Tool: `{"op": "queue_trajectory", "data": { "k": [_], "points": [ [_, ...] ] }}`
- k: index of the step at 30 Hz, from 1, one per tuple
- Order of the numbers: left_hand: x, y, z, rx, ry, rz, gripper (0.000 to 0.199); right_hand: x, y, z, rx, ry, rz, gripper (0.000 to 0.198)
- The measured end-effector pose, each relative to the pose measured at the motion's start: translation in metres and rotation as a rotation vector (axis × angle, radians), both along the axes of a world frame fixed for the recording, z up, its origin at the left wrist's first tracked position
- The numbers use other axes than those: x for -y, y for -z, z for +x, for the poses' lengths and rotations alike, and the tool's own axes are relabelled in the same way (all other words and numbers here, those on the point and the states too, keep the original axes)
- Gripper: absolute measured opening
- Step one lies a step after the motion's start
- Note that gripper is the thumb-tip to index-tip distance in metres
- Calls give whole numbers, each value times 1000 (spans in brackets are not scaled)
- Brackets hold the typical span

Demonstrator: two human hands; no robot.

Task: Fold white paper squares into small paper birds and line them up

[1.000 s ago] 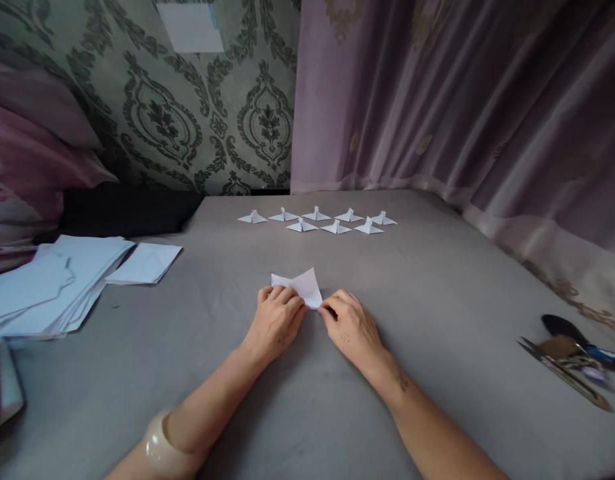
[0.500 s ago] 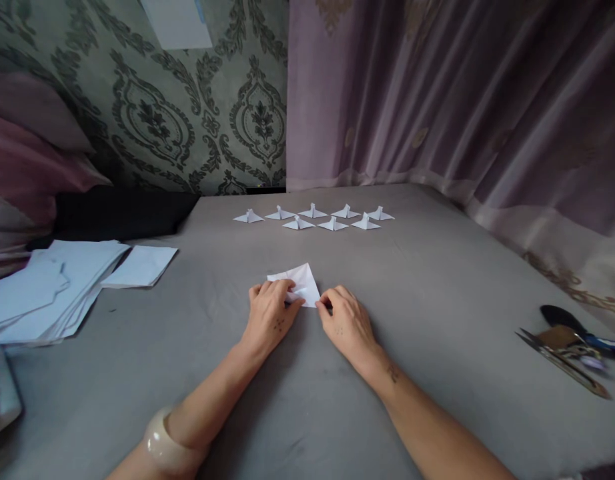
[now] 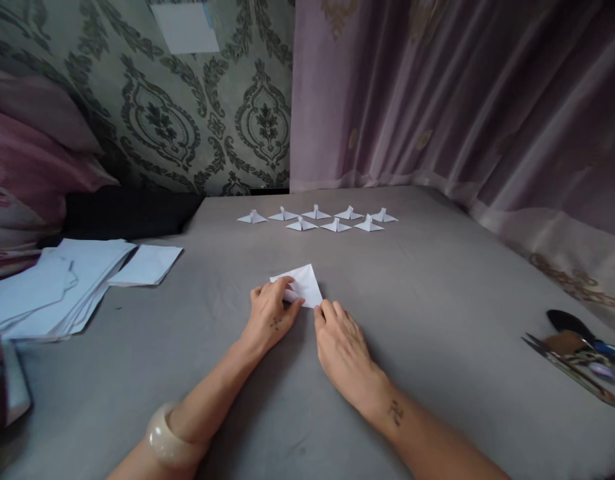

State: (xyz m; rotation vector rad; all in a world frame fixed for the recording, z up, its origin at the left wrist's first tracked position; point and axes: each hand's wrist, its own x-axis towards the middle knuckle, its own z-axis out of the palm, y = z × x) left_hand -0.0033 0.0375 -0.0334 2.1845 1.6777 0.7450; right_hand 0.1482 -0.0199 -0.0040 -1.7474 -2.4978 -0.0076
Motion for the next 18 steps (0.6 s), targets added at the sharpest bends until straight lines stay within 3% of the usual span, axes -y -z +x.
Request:
{"op": "queue_trajectory", "data": {
  "k": [6, 12, 18],
  "points": [
    [0, -1, -6, 40, -56, -49, 24, 0, 5, 3, -27, 24, 11, 23],
    [1, -7, -9, 147, -50, -84, 20, -5, 6, 5, -72, -12, 5, 28],
    [3, -11, -14, 118, -6, -84, 21, -8, 6, 5, -101, -25, -22, 34]
  ]
}}
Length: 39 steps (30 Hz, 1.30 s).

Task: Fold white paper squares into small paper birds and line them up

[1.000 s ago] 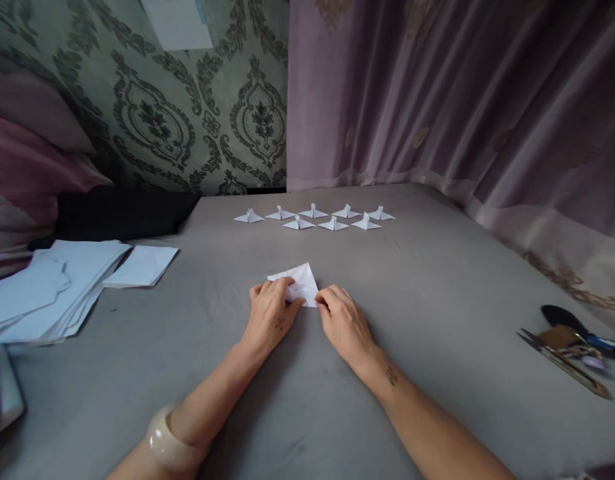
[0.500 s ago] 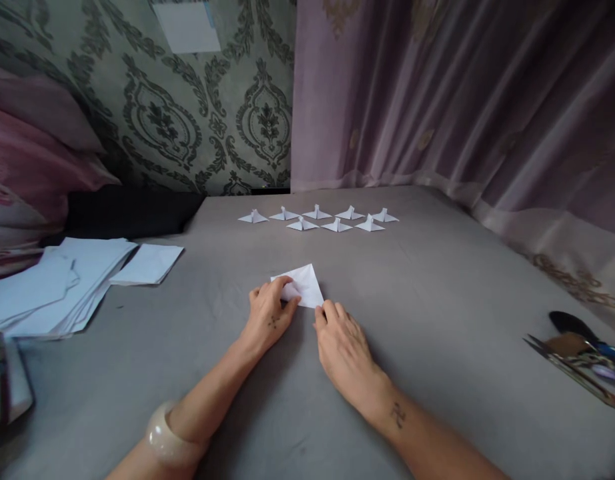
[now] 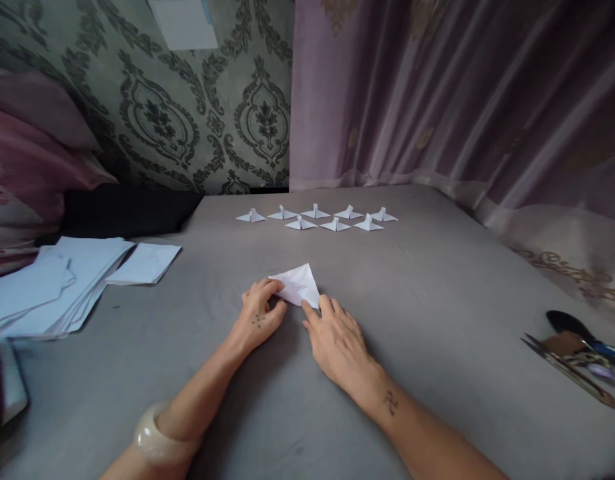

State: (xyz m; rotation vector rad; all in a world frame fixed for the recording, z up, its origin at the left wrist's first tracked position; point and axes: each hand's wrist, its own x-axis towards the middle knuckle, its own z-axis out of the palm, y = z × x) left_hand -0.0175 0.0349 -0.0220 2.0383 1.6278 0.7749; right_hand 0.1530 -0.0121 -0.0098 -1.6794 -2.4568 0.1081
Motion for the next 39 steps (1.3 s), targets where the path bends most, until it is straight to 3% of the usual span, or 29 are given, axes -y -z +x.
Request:
{"op": "queue_trajectory", "data": {
  "k": [5, 9, 12, 15, 18, 23, 28, 33, 39],
  "points": [
    [-2, 5, -1, -45, 97, 124, 25, -2, -3, 3, -57, -2, -32, 35],
    [-5, 14, -1, -70, -41, 260, 33, -1, -6, 5, -86, 0, -56, 33],
    [-5, 18, -1, 44, -115, 196, 33, 0, -6, 5, -83, 2, -54, 32],
    [-3, 15, 1, 124, -43, 82, 15, 0, -7, 5, -79, -1, -55, 33],
    [-1, 10, 5, 184, 36, 138, 6, 0, -7, 5, -84, -2, -59, 34],
    [0, 9, 10, 349, -10, 206, 11, 0, -8, 7, -79, -1, -62, 33],
    [1, 13, 10, 215, 102, 134, 16, -1, -9, 7, -80, -5, -69, 32],
    [4, 13, 9, 199, 91, 64, 22, -2, -10, 7, -71, -9, -74, 28],
    [3, 13, 9, 134, 127, 141, 17, -3, -8, 12, -98, -26, -82, 29]
  ]
}}
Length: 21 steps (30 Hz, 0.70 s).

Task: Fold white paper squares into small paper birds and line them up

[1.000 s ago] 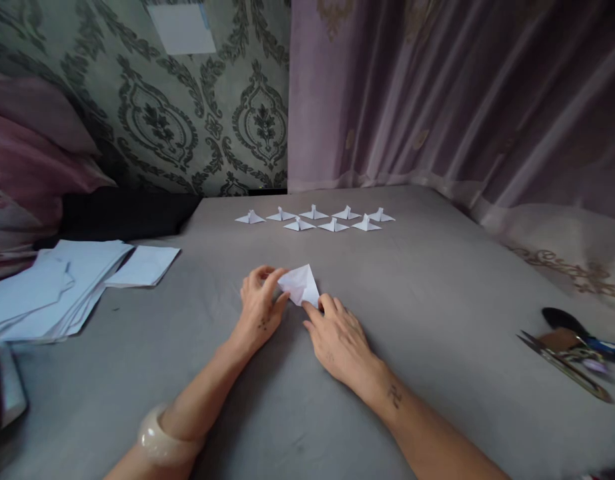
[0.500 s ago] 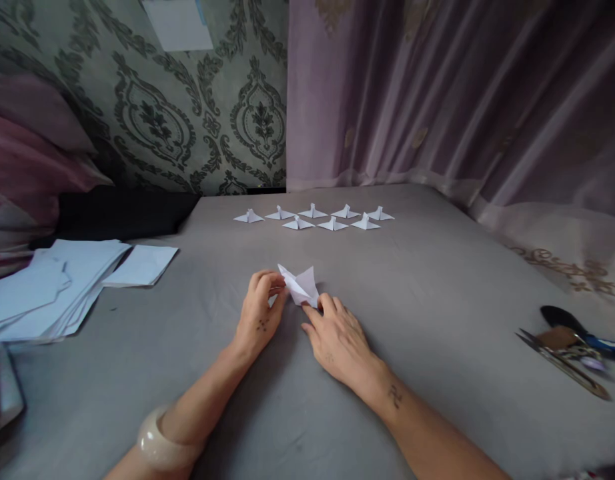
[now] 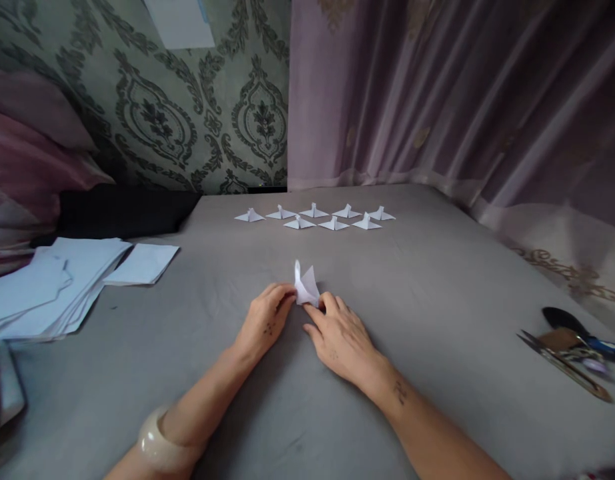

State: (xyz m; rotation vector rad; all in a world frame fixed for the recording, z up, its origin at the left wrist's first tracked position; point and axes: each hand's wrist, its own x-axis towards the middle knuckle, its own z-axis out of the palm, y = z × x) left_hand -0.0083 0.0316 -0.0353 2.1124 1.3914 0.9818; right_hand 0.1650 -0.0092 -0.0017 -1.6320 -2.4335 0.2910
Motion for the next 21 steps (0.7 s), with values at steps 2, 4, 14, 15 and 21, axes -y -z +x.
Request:
{"op": "queue_trajectory", "data": {
  "k": [2, 4, 14, 15, 21],
  "points": [
    [0, 2, 0, -36, 48, 38, 21, 0, 1, 1, -1, 0, 3, 27],
    [2, 5, -1, -92, 63, 94, 23, 0, 0, 1, -4, -4, 2, 26],
    [11, -6, -1, -305, 221, 131, 32, -10, -4, 19, -268, -44, -152, 26],
    [12, -7, -1, -319, 226, 131, 32, -13, -2, 22, -337, -34, -187, 27],
    [12, -7, -1, -430, 237, 146, 35, -28, 14, 31, -584, 188, -300, 22]
  ]
}}
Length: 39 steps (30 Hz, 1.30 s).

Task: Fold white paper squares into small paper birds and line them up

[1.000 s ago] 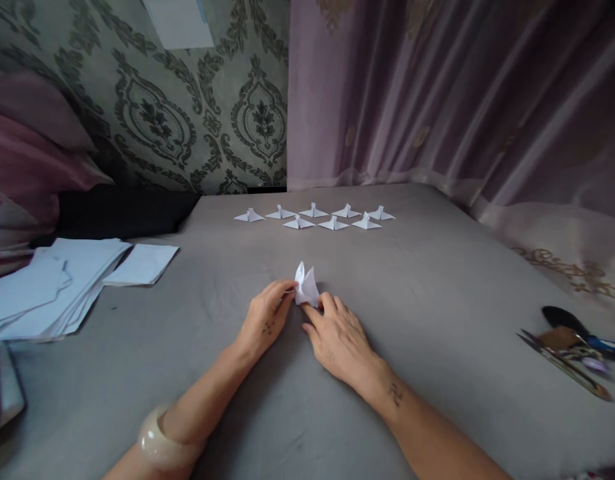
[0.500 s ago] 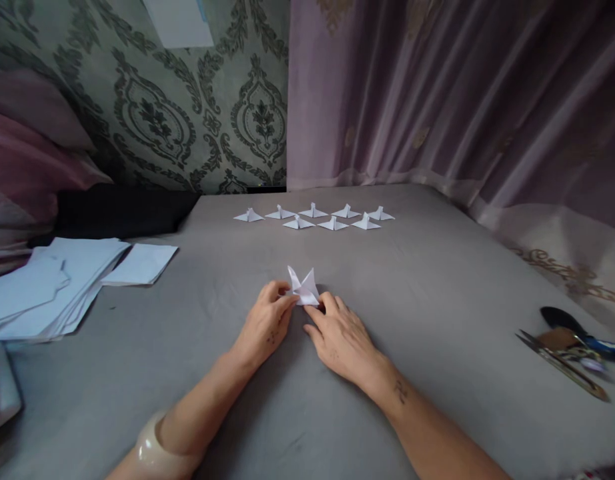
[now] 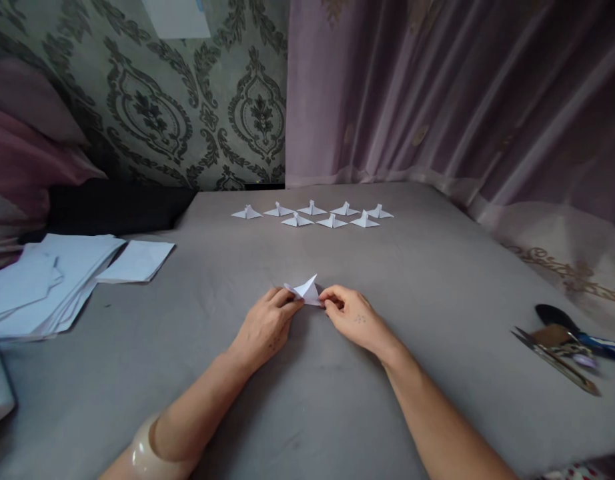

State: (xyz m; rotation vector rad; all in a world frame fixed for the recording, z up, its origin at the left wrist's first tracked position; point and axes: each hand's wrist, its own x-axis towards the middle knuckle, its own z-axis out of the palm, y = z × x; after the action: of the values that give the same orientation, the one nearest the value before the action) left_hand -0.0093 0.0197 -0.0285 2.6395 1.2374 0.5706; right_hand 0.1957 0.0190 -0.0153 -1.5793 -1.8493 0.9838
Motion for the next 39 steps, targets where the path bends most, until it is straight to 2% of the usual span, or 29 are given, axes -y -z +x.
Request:
{"op": "queue_trajectory", "data": {
  "k": [5, 12, 16, 19, 25, 31, 39],
  "points": [
    [-1, 3, 0, -86, -5, 18, 43, -1, 3, -2, 57, 30, 16, 19],
    [-2, 5, -1, -157, -10, -1, 56, 0, -3, -1, 74, 11, 4, 20],
    [-2, 5, -2, -150, -15, -27, 59, 9, -12, -5, 156, -94, 128, 28],
    [-2, 5, -2, -128, -5, -39, 58, 18, -18, -12, 324, -205, 193, 33],
    [-2, 0, 0, -79, -12, -64, 51, 30, -17, -26, 622, -251, 302, 35],
    [0, -6, 3, -108, -56, -48, 41, 32, -17, -29, 670, -227, 293, 33],
    [1, -7, 4, -186, -88, -48, 40, 30, -17, -22, 702, -176, 235, 26]
  ]
}}
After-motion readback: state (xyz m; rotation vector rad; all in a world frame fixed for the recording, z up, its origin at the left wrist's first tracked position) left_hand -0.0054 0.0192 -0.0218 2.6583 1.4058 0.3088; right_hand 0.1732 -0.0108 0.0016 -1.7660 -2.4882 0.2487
